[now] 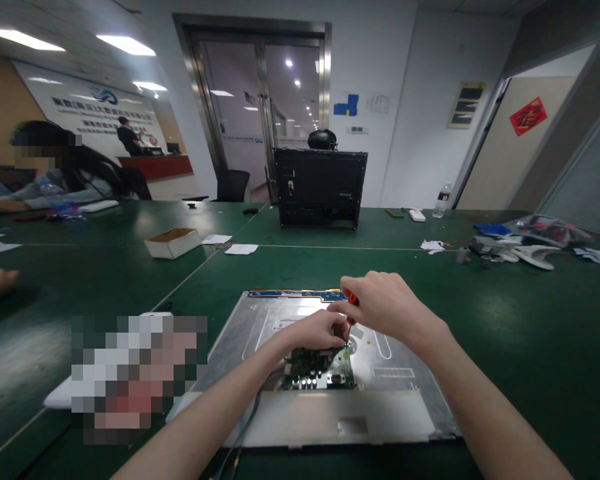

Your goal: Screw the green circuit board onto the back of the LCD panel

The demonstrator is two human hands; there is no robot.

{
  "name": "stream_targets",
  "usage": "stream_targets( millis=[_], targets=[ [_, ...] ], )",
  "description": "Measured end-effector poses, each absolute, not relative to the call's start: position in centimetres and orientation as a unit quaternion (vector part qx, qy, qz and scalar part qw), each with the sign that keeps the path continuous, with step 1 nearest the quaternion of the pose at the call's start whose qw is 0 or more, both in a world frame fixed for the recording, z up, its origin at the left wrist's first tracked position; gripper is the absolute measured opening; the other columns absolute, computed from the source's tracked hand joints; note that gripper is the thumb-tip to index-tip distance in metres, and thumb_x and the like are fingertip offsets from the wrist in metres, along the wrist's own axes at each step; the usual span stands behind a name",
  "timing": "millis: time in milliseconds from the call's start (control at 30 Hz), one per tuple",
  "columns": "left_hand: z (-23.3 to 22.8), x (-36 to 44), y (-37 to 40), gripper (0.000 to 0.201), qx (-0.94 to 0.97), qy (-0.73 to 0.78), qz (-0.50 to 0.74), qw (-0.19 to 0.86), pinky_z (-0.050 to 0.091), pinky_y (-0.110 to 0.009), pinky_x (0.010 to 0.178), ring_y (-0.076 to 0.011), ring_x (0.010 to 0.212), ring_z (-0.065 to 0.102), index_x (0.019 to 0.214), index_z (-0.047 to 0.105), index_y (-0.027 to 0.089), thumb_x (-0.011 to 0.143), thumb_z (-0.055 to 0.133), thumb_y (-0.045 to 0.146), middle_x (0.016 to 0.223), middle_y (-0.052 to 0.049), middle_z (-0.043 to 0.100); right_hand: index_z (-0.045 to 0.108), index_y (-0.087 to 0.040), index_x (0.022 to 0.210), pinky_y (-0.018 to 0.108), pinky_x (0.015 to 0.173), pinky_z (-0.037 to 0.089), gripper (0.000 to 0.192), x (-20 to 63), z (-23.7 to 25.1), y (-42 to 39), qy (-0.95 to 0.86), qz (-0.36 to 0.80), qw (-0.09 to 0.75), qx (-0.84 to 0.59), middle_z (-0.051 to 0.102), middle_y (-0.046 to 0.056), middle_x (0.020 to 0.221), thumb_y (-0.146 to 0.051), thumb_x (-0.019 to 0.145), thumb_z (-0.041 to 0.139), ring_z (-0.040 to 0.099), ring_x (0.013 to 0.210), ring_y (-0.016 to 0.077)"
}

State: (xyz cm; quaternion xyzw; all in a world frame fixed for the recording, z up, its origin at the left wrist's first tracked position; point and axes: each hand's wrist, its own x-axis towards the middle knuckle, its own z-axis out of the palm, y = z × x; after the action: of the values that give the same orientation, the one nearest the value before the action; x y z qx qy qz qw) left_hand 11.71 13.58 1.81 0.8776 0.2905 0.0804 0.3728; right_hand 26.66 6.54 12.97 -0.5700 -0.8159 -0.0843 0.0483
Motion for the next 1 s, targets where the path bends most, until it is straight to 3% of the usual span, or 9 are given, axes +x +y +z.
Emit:
stream_targets(
  millis=[133,200,300,400,567,667,800,1000],
  targets=[
    [1.79,11.68,13.53,0.007,0.878,0.288,0.079,0.373,0.038,-0.02,0.058,-0.0127,0.063,0.054,0.071,0.062,0.015,0.067,0.06,0.01,0.065,0.003,0.059,0.057,-0.021,0.091,0.028,0.048,0.017,0.017,26.86,12.9,6.65,-0.821,-0.086,0.059,-0.562,0.067,0.004,0.073,-0.036,0.085,0.051,0.059,0.062,0.0174],
    [1.74,11.67,13.55,0.006,0.878,0.289,0.081,0.373,0.039,-0.02,0.059,-0.013,0.065,0.055,0.072,0.062,0.015,0.068,0.06,0.01,0.066,0.003,0.059,0.055,-0.021,0.094,0.028,0.048,0.018,0.018,27.1,12.84,6.53,-0.831,-0.076,0.069,-0.546,0.067,0.003,0.076,-0.031,0.079,0.056,0.058,0.063,0.0161],
    [1.63,11.65,13.63,0.005,0.878,0.291,0.081,0.371,0.039,-0.02,0.059,-0.0126,0.064,0.054,0.071,0.062,0.015,0.068,0.061,0.011,0.066,0.003,0.058,0.055,-0.022,0.093,0.027,0.049,0.018,0.024,27.15,12.9,6.41,-0.831,-0.08,0.062,-0.547,0.067,0.003,0.077,-0.041,0.079,0.059,0.059,0.064,0.0168],
    [1.52,11.65,13.73,0.005,0.88,0.291,0.079,0.368,0.038,-0.02,0.058,-0.0126,0.064,0.054,0.071,0.063,0.015,0.068,0.062,0.012,0.066,0.003,0.059,0.057,-0.022,0.087,0.028,0.049,0.018,0.03,26.88,13.03,6.55,-0.817,-0.088,0.04,-0.569,0.066,0.004,0.074,-0.051,0.086,0.05,0.061,0.065,0.0187],
    [1.52,11.68,13.72,0.008,0.881,0.29,0.078,0.366,0.038,-0.02,0.059,-0.0126,0.064,0.054,0.072,0.062,0.015,0.067,0.06,0.009,0.066,0.003,0.059,0.055,-0.021,0.093,0.028,0.048,0.017,0.015,26.96,12.96,6.54,-0.824,-0.084,0.055,-0.557,0.067,0.004,0.075,-0.032,0.083,0.053,0.059,0.063,0.017],
    [1.66,11.69,13.64,0.008,0.881,0.289,0.079,0.366,0.038,-0.02,0.059,-0.0127,0.064,0.054,0.071,0.061,0.015,0.066,0.06,0.009,0.065,0.004,0.058,0.055,-0.022,0.095,0.027,0.048,0.017,0.024,27.13,12.94,6.3,-0.837,-0.068,0.063,-0.539,0.067,0.003,0.076,-0.037,0.078,0.059,0.059,0.063,0.0171],
    [1.77,11.69,13.56,0.007,0.883,0.286,0.078,0.364,0.038,-0.02,0.059,-0.0116,0.063,0.053,0.07,0.06,0.016,0.067,0.06,0.009,0.065,0.004,0.057,0.058,-0.023,0.085,0.027,0.049,0.019,0.029,26.94,13.06,6.37,-0.825,-0.073,0.044,-0.559,0.066,0.004,0.071,-0.051,0.086,0.05,0.059,0.062,0.0175],
    [1.7,11.66,13.65,0.009,0.883,0.287,0.076,0.362,0.037,-0.019,0.057,-0.0119,0.062,0.054,0.072,0.061,0.015,0.067,0.061,0.008,0.066,0.004,0.059,0.054,-0.021,0.093,0.027,0.049,0.02,0.013,27.12,13.22,6.2,-0.835,-0.059,0.042,-0.546,0.066,0.003,0.076,-0.031,0.085,0.052,0.058,0.062,0.0153]
  ],
)
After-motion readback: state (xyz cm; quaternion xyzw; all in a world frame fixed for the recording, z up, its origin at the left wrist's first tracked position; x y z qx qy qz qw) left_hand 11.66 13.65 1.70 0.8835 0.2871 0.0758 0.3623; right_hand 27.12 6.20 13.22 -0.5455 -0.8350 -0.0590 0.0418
